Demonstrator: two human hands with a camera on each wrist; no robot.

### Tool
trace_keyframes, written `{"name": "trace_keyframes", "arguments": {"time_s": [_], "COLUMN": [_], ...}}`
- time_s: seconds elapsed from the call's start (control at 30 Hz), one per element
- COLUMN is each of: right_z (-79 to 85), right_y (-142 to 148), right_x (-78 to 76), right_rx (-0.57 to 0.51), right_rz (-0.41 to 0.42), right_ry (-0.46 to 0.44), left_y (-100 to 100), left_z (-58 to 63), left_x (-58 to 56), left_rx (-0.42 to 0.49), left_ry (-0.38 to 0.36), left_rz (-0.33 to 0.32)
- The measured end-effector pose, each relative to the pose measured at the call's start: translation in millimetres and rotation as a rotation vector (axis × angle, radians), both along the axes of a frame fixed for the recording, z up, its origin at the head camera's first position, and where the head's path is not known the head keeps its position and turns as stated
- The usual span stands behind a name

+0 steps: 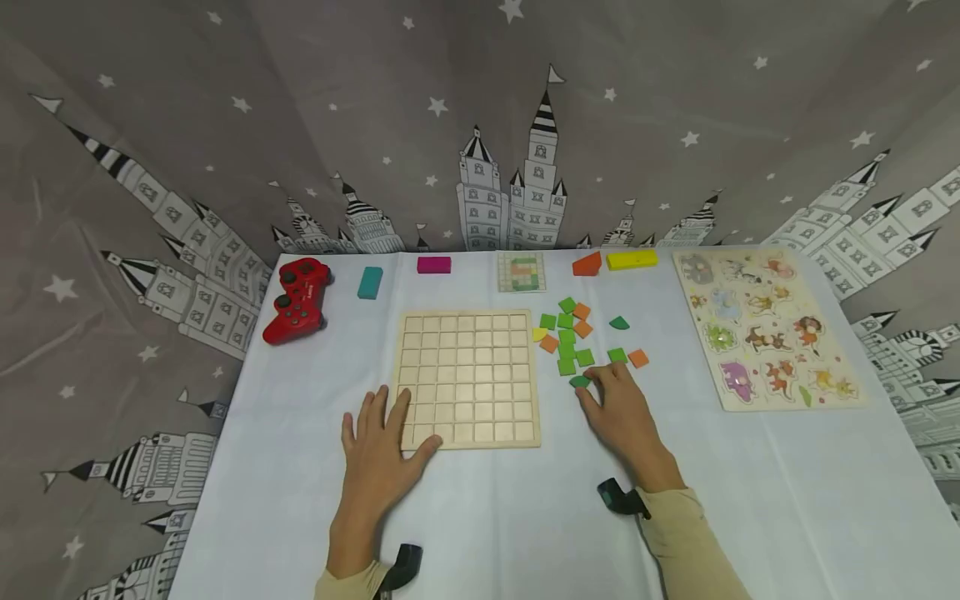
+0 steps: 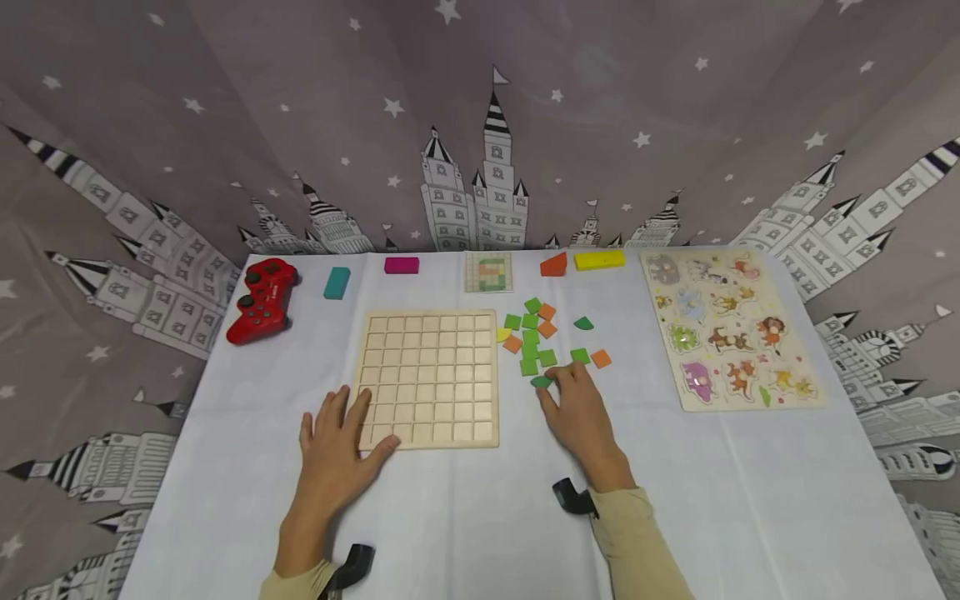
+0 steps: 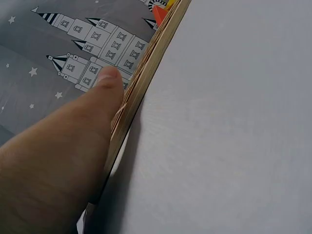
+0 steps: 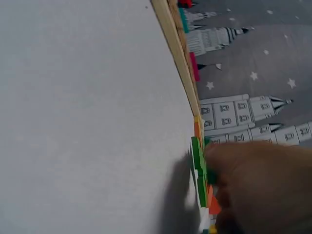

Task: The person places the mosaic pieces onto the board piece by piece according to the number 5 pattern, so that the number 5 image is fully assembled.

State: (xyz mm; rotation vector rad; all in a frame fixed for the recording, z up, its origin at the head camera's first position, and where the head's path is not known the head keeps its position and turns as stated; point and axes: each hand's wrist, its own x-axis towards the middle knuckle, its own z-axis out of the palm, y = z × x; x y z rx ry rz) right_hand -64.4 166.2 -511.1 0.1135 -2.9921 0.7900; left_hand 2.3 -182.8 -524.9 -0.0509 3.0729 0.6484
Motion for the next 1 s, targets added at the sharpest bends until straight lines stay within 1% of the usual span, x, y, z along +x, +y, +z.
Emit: {"name": "trace_keyframes", "arguments": {"time_s": [0.07, 0.13, 0.27, 0.33, 0.4, 0.53, 0.67, 0.77, 0.9, 1.0], "right_z": [4.7, 11.1, 24.1, 28.4, 31.5, 32.7, 28.5, 24.3, 19.5, 16.0], "right_y": [-8.3, -19.0, -44.6, -58.6, -74.0, -103.5, -127.1, -140.1, -152.2, -157.8], "right_x": [-3.5, -9.1, -25.5, -36.2, -48.6, -72.3, -90.7, -100.4, -108.0, -109.2], "right_rx": [-0.011, -0.026, -0.062, -0.071, -0.074, -0.057, -0.022, 0.004, 0.011, 0.017], "right_rz": [0.045, 0.108, 0.246, 0.318, 0.375, 0.478, 0.544, 0.571, 0.577, 0.572], "right_ry": [0.01, 0.025, 0.042, 0.032, -0.003, -0.051, -0.074, -0.069, -0.055, -0.067], "left_y": [-0.7, -1.6, -0.6, 1.0, 2.0, 1.2, -0.5, -1.7, -2.7, -2.7], "left_z": [1.3, 2.5, 1.0, -0.5, -1.5, -0.1, 1.9, 2.8, 3.1, 3.2], "left_x": [0.7, 1.8, 3.9, 3.8, 2.7, -0.1, -1.2, -1.6, -1.7, -0.1], "left_rx": [-0.014, -0.026, -0.024, -0.018, -0.018, -0.024, -0.019, -0.009, 0.006, 0.02], "left_ry": [-0.004, -0.006, -0.014, -0.018, -0.016, -0.01, -0.012, -0.009, 0.006, 0.008], "left_rz": [-0.006, -0.016, -0.03, -0.031, -0.029, -0.029, -0.031, -0.028, -0.021, -0.016]}}
